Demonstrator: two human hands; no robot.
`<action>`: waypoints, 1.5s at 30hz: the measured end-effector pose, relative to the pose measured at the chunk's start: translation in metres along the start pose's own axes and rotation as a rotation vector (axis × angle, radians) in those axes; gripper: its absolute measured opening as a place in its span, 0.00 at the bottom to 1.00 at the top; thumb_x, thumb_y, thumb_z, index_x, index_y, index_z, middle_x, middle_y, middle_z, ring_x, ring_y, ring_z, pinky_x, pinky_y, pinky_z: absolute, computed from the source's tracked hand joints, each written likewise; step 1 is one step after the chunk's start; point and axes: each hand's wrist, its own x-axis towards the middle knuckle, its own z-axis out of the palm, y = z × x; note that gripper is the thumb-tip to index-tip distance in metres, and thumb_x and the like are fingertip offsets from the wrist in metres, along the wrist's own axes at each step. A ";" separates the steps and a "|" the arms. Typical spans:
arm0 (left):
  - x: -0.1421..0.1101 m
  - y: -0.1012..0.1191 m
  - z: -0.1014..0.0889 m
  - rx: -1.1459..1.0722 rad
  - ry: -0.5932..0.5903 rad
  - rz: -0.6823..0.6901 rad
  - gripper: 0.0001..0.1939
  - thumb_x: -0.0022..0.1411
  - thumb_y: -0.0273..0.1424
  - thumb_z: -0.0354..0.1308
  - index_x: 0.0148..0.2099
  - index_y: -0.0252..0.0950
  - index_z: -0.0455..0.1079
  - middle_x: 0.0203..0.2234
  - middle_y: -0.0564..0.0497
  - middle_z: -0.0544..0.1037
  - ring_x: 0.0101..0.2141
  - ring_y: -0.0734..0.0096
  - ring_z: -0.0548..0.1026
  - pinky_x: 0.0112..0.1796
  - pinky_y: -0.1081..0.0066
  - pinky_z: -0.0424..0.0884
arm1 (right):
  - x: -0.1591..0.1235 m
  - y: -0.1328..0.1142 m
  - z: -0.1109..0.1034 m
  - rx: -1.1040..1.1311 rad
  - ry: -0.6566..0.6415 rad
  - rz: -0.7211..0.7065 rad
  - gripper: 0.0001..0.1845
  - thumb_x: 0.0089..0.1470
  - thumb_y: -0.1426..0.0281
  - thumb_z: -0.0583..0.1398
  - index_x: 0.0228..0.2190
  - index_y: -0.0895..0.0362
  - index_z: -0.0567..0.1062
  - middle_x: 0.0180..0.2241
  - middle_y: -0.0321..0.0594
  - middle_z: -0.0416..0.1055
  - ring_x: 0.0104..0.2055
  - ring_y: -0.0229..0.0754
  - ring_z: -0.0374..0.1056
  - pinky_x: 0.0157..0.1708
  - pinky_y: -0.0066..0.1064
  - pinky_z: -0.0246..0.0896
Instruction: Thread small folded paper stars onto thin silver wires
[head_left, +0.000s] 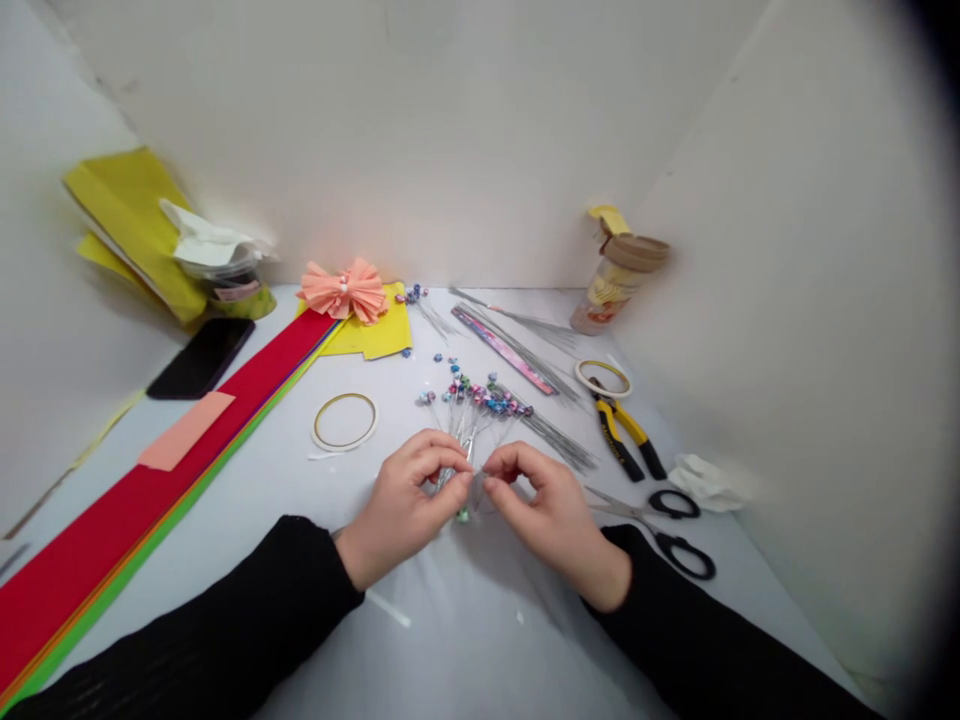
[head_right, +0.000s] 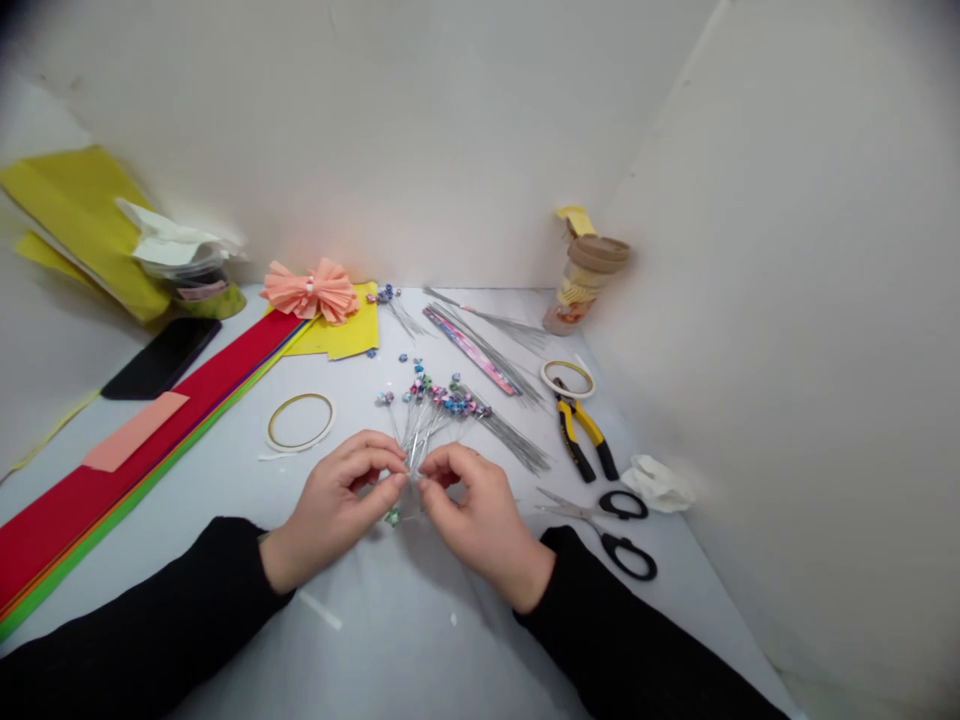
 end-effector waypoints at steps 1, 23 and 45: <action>0.000 0.000 0.000 -0.002 -0.003 -0.009 0.04 0.58 0.24 0.58 0.34 0.35 0.73 0.35 0.47 0.74 0.35 0.71 0.74 0.33 0.74 0.69 | 0.000 0.000 -0.001 -0.006 -0.001 0.008 0.04 0.49 0.76 0.58 0.26 0.56 0.70 0.24 0.35 0.70 0.27 0.37 0.66 0.30 0.28 0.62; 0.004 -0.004 0.000 -0.135 -0.116 -0.195 0.07 0.57 0.26 0.57 0.35 0.37 0.77 0.36 0.47 0.76 0.31 0.72 0.73 0.29 0.74 0.67 | 0.004 0.002 -0.001 -0.017 -0.015 0.083 0.03 0.46 0.75 0.59 0.23 0.56 0.71 0.20 0.33 0.70 0.22 0.34 0.64 0.22 0.24 0.60; 0.004 -0.008 0.005 -0.322 -0.146 -0.347 0.02 0.55 0.27 0.60 0.32 0.35 0.73 0.32 0.50 0.74 0.35 0.69 0.73 0.35 0.71 0.68 | 0.001 0.001 0.000 -0.126 0.007 -0.049 0.06 0.47 0.77 0.58 0.23 0.55 0.71 0.21 0.33 0.70 0.24 0.36 0.64 0.26 0.26 0.60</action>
